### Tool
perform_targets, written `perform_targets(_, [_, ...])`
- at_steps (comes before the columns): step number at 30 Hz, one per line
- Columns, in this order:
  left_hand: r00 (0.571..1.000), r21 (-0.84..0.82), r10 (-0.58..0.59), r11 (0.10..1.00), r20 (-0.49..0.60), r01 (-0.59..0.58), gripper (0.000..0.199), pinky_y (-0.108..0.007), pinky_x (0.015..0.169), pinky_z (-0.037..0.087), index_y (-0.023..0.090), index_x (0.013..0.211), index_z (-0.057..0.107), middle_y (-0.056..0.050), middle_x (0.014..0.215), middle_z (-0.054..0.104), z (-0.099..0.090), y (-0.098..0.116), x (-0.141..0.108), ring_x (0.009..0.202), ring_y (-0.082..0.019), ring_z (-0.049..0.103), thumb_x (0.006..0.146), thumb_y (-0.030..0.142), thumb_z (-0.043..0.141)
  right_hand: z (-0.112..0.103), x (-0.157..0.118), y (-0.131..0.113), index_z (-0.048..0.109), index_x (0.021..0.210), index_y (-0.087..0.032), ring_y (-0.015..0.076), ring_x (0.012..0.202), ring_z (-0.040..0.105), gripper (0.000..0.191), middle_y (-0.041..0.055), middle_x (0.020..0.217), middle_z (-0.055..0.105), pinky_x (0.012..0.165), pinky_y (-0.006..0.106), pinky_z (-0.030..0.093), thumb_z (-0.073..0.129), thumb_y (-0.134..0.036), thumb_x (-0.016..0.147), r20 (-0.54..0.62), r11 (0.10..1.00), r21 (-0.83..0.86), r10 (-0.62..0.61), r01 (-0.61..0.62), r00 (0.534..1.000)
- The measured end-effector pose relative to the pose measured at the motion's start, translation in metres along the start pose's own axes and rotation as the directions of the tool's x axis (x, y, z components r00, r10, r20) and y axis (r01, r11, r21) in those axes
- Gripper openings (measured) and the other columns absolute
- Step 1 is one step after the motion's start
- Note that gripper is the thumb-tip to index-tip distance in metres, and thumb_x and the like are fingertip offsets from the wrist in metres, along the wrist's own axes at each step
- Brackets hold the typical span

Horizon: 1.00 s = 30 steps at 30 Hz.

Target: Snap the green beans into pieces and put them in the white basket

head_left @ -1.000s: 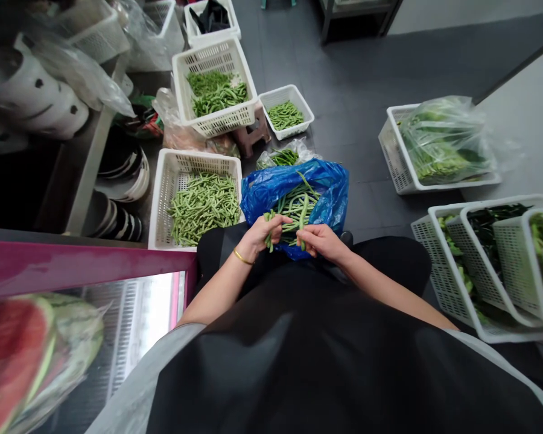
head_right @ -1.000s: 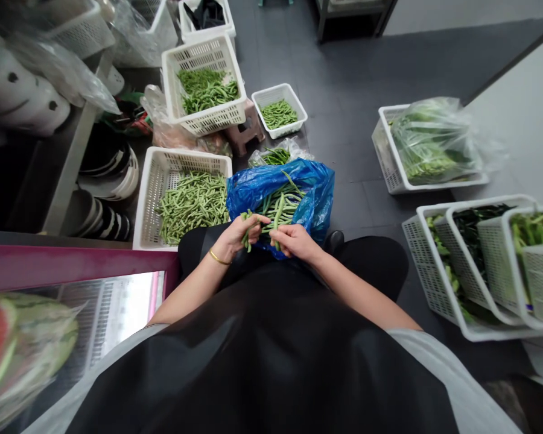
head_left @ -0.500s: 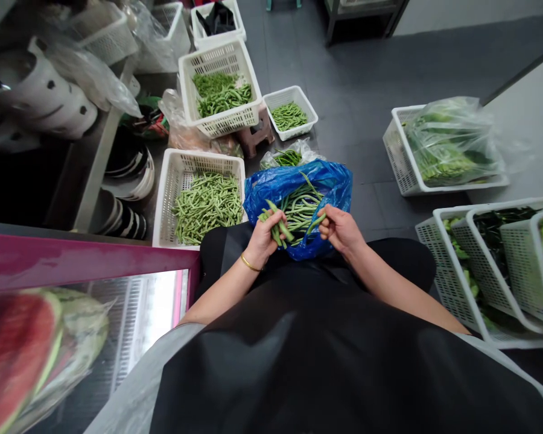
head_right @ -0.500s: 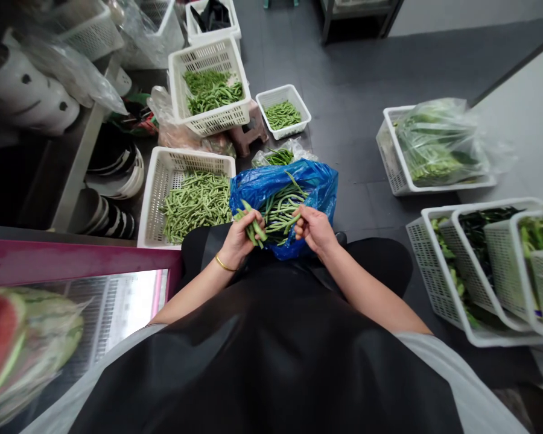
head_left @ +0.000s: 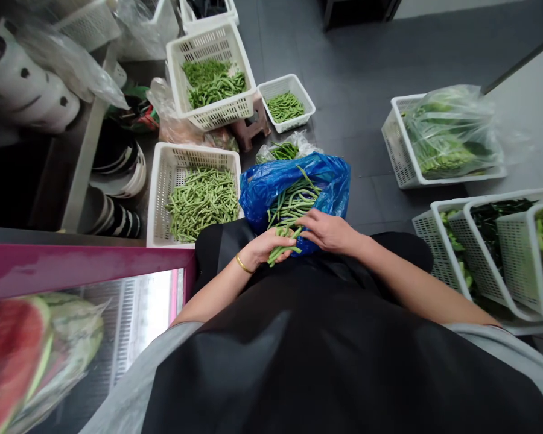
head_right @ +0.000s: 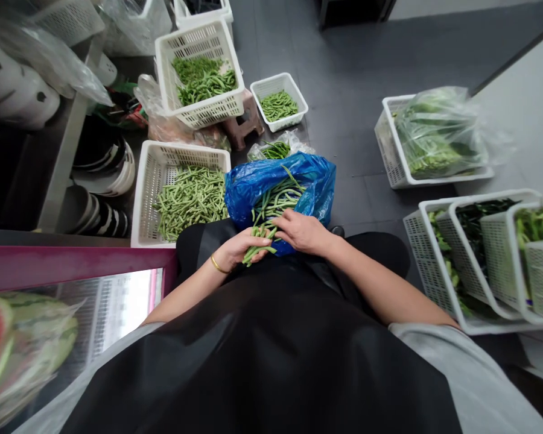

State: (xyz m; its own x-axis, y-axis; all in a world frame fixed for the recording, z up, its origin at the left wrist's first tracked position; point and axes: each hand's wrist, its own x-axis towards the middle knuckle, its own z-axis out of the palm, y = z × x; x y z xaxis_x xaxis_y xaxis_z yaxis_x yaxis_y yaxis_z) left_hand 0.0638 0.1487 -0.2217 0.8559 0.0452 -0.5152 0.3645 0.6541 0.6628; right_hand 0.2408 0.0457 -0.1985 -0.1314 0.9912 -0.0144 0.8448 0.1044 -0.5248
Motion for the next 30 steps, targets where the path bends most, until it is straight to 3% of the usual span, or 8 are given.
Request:
perform_targets(4, [0.995, 0.142, -0.043, 0.989, 0.085, 0.031, 0.041, -0.018, 0.033, 0.030, 0.011, 0.077, 0.055, 0.000, 0.049, 0.055, 0.003, 0.007, -0.002, 0.034, -0.007, 0.045, 0.060, 0.042, 0.076, 0.000, 0.000, 0.001, 0.053, 0.065, -0.018, 0.0132, 0.058, 0.048, 0.036, 0.0026, 0.062, 0.053, 0.058, 0.025, 0.036, 0.038, -0.040, 0.090, 0.149, 0.983, 0.163, -0.113, 0.088, 0.982])
perform_targets(6, [0.999, 0.130, 0.041, 0.990, 0.033, -0.045, 0.040, -0.017, 0.034, 0.032, 0.012, 0.080, 0.055, 0.002, 0.049, 0.054, 0.012, 0.006, 0.004, 0.035, -0.007, 0.045, 0.062, 0.042, 0.074, 0.008, 0.002, -0.001, 0.049, 0.059, -0.019, 0.0118, 0.053, 0.046, 0.038, 0.0004, 0.055, 0.050, 0.056, 0.024, 0.036, 0.039, -0.041, 0.089, 0.000, 0.935, 0.350, 0.058, -0.054, 0.998])
perform_targets(8, [0.993, 0.099, 0.109, 0.990, -0.054, -0.103, 0.039, -0.017, 0.035, 0.034, 0.013, 0.082, 0.053, 0.004, 0.050, 0.052, 0.021, 0.001, 0.012, 0.035, -0.006, 0.045, 0.064, 0.041, 0.073, 0.016, 0.006, -0.002, 0.048, 0.059, -0.019, 0.0105, 0.046, 0.043, 0.039, -0.0025, 0.047, 0.045, 0.052, 0.024, 0.036, 0.038, -0.043, 0.088, -0.139, 0.793, 0.577, 0.332, -0.196, 0.933])
perform_targets(11, [0.985, -0.006, 0.108, 0.994, -0.133, -0.110, 0.040, -0.019, 0.039, 0.040, 0.014, 0.087, 0.052, 0.004, 0.053, 0.054, 0.019, -0.008, 0.018, 0.038, -0.008, 0.049, 0.064, 0.039, 0.073, 0.015, 0.009, 0.006, 0.055, 0.063, -0.018, 0.0101, 0.043, 0.045, 0.038, -0.0034, 0.045, 0.048, 0.049, 0.023, 0.038, 0.043, -0.048, 0.084, -0.075, 0.606, 0.747, 0.484, -0.272, 0.872])
perform_targets(13, [0.976, -0.089, 0.120, 0.986, -0.179, -0.138, 0.045, -0.022, 0.044, 0.045, 0.013, 0.095, 0.053, 0.003, 0.056, 0.056, 0.003, -0.011, 0.014, 0.043, -0.010, 0.054, 0.062, 0.035, 0.075, 0.007, 0.012, 0.015, 0.063, 0.069, -0.017, 0.0111, 0.047, 0.051, 0.033, -0.0025, 0.050, 0.056, 0.050, 0.023, 0.040, 0.059, -0.049, 0.074, 0.199, 0.627, 0.690, 0.318, -0.363, 0.927])
perform_targets(16, [0.955, -0.203, 0.159, 0.956, -0.249, -0.212, 0.059, -0.026, 0.055, 0.050, 0.013, 0.111, 0.053, 0.001, 0.064, 0.060, -0.026, -0.010, 0.003, 0.055, -0.014, 0.061, 0.058, 0.023, 0.076, 0.003, 0.032, 0.028, 0.068, 0.079, -0.016, 0.0121, 0.046, 0.055, 0.033, -0.0017, 0.053, 0.061, 0.049, 0.022, 0.039, 0.068, -0.046, 0.065, 0.487, 0.746, 0.472, 0.223, -0.470, 0.844])
perform_targets(24, [0.883, -0.244, 0.168, 0.923, -0.438, -0.297, 0.036, -0.019, 0.039, 0.030, 0.011, 0.082, 0.060, 0.008, 0.044, 0.041, -0.044, 0.000, 0.002, 0.036, -0.004, 0.039, 0.053, 0.020, 0.078, 0.070, 0.125, 0.036, 0.071, 0.078, -0.011, 0.0238, 0.082, 0.064, 0.040, 0.0146, 0.075, 0.070, 0.068, 0.027, 0.043, 0.046, -0.041, 0.085, 0.259, 0.767, -0.046, 0.628, -0.640, 0.734])
perform_targets(30, [0.857, -0.214, 0.123, 0.941, -0.501, -0.260, 0.031, -0.019, 0.039, 0.035, 0.008, 0.081, 0.059, 0.001, 0.053, 0.057, -0.037, 0.006, 0.019, 0.039, -0.006, 0.045, 0.055, 0.018, 0.075, 0.046, 0.067, 0.040, 0.071, 0.085, -0.014, 0.0241, 0.085, 0.064, 0.040, 0.0136, 0.087, 0.070, 0.069, 0.028, 0.042, 0.036, -0.033, 0.089, 0.101, 0.777, -0.125, 0.629, -0.617, 0.771])
